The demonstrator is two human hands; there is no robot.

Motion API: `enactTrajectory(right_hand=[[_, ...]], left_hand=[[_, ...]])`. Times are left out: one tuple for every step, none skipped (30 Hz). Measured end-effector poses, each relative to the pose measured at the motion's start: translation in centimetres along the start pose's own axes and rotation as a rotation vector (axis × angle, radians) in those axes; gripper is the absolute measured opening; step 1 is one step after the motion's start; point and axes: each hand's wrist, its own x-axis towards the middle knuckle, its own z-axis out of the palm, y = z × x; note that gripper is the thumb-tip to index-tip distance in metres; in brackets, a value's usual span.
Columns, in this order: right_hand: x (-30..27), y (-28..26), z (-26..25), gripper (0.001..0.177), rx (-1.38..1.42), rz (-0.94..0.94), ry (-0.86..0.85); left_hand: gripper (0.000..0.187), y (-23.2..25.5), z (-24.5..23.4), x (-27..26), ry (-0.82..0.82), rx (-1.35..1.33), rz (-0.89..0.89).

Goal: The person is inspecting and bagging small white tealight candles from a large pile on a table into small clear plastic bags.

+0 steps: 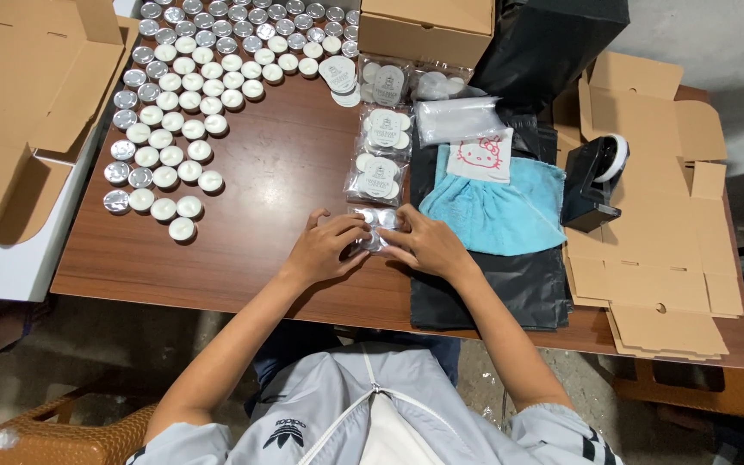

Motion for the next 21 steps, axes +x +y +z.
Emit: enactTrajectory(right_hand=[[-0.2, -0.1, 0.1, 0.023, 0.001, -0.001, 0.000], [-0.4, 0.0, 0.2, 0.020, 0.074, 0.004, -0.020], [-0.5, 0.0, 0.2, 0.017, 0.148, 0.009, -0.040], [-0.5, 0.2, 0.3, 0.017, 0.149, 0.008, -0.041], [-0.4, 0.3, 0.4, 0.020, 0.103, 0.131, -0.050], [-0.2, 0.5, 0.6, 0.026, 0.058, 0.254, -0.056], [0.1, 0.4, 0.3, 0.026, 0.059, 0.252, -0.056], [0.4, 0.3, 0.0, 0.033, 0.073, 0.387, -0.094], [0.7, 0.3, -0.3, 0.041, 0.087, 0.522, -0.131], [0.8, 0.3, -0.1, 0.041, 0.086, 0.522, -0.129], [0.9, 0.4, 0.0, 0.043, 0.120, 0.564, -0.179], [1.1, 0.4, 0.2, 0.045, 0.155, 0.605, -0.231], [1.3, 0.5, 0.1, 0.045, 0.154, 0.604, -0.230], [1.4, 0.6, 0.1, 0.045, 0.220, 0.639, -0.237], [1.6, 0.7, 0.0, 0.044, 0.286, 0.673, -0.244], [1.7, 0.3, -0.6, 0.044, 0.285, 0.672, -0.243], [1.8, -0.1, -1.2, 0.049, 0.300, 0.701, -0.300], [1.9, -0.6, -1.8, 0.053, 0.316, 0.727, -0.358], [2.1, -0.8, -2.2, 0.053, 0.316, 0.725, -0.358], [2.2, -1.0, -2.5, 0.056, 0.372, 0.689, -0.386], [2.3, -1.2, -2.9, 0.060, 0.428, 0.653, -0.414]], left_hand=[[0.023, 0.0, 0.0, -0.2, 0.000, 0.001, -0.001], [0.023, 0.0, 0.0, -0.2, -0.004, -0.010, -0.002], [0.023, 0.0, 0.0, -0.3, -0.007, -0.022, -0.003], [0.023, 0.3, -0.8, 0.1, -0.007, -0.021, -0.004], [0.028, 0.6, -1.6, 0.5, -0.044, -0.093, -0.041], [0.033, 0.9, -2.4, 0.9, -0.080, -0.162, -0.077], [0.033, 0.2, -1.6, 0.8, -0.080, -0.160, -0.078], [0.027, -0.4, -0.7, 0.7, -0.076, -0.172, -0.177], [0.023, -1.0, 0.2, 0.7, -0.071, -0.184, -0.277], [0.023, -0.9, -0.1, 1.0, -0.071, -0.183, -0.274], [0.028, -0.9, -0.4, 1.3, -0.100, -0.228, -0.382], [0.034, -0.7, -0.6, 1.5, -0.128, -0.275, -0.492], [0.034, -0.3, -1.3, 1.9, -0.126, -0.274, -0.491], [0.042, 0.2, -2.0, 2.3, -0.178, -0.232, -0.512], [0.051, 0.7, -2.6, 2.8, -0.230, -0.190, -0.532], [0.051, 1.0, -3.2, 3.1, -0.229, -0.190, -0.531], [0.054, 1.4, -3.8, 3.5, -0.310, -0.192, -0.559], [0.057, 1.7, -4.4, 3.8, -0.390, -0.193, -0.588], [0.057, 1.6, -4.7, 3.8, -0.389, -0.192, -0.589], [0.057, 1.6, -5.0, 3.9, -0.448, -0.220, -0.592], [0.058, 1.6, -5.2, 4.0, -0.507, -0.247, -0.595]])
